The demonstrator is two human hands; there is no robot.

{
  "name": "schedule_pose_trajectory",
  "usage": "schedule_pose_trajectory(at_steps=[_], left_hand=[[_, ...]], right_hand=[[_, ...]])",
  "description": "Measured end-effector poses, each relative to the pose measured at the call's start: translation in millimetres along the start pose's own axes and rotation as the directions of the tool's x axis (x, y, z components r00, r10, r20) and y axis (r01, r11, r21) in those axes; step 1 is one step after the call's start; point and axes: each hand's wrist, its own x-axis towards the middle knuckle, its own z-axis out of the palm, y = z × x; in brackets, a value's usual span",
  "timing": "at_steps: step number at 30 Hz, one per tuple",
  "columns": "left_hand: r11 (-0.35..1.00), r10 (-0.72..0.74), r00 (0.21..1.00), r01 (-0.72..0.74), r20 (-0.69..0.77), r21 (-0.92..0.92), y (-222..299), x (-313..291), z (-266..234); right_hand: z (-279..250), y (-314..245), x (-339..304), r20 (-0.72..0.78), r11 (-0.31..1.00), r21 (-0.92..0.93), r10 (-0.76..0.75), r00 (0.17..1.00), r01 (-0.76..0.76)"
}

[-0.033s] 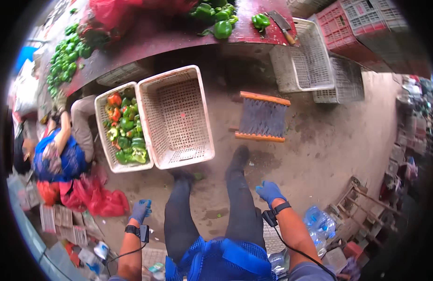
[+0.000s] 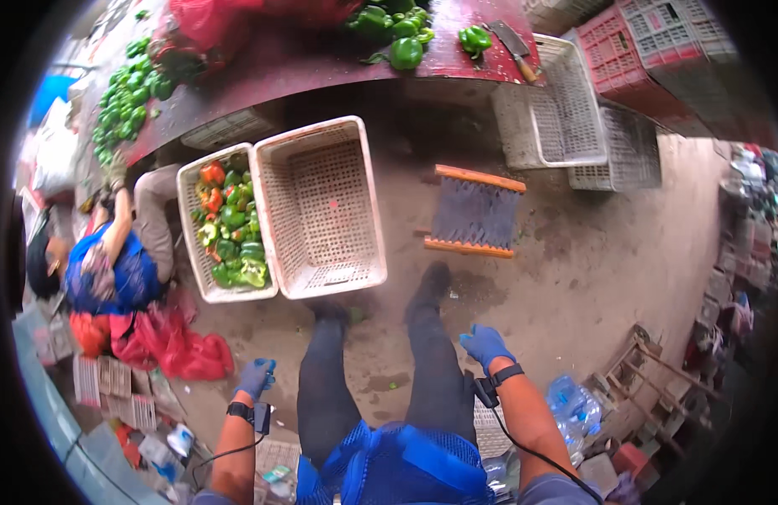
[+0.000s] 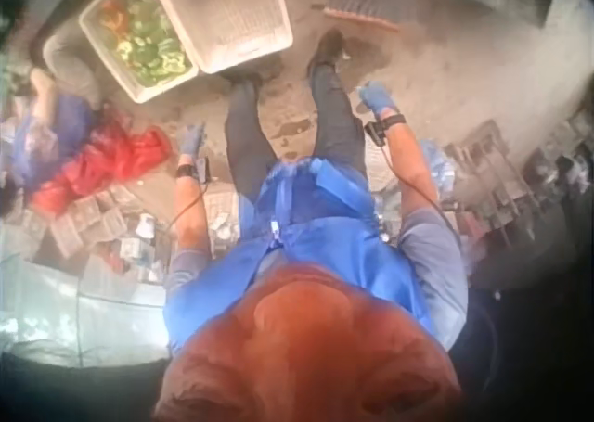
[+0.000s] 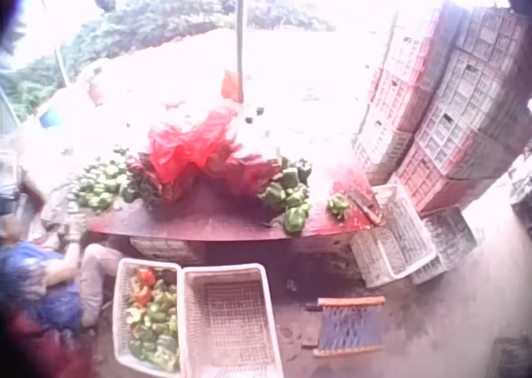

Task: Sorting and cleaning green bell peppers in an agricultural processing area.

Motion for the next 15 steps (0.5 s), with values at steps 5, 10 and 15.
schedule_pose_trajectory(at_steps=[5, 10, 15], left_hand=[[0.923, -0.139, 0.989, 0.112, 0.049, 0.368, -10, -62, 63], [0.902, 0.037, 0.992, -0.085, 0.122, 0.422, 73, -115, 106], [0.913, 0.246, 0.963, -0.267, 0.105, 0.307, 133, -124, 120]], right_hand=[[-45, 37, 2, 0.059, 0.989, -0.008, -0.148, 0.987, 0.149], [-99, 73, -36, 0.293, 0.991, -0.046, -0.105, 0.950, 0.124], [-103, 99, -63, 0.441, 0.992, 0.033, -0.127, 0.889, 0.125]])
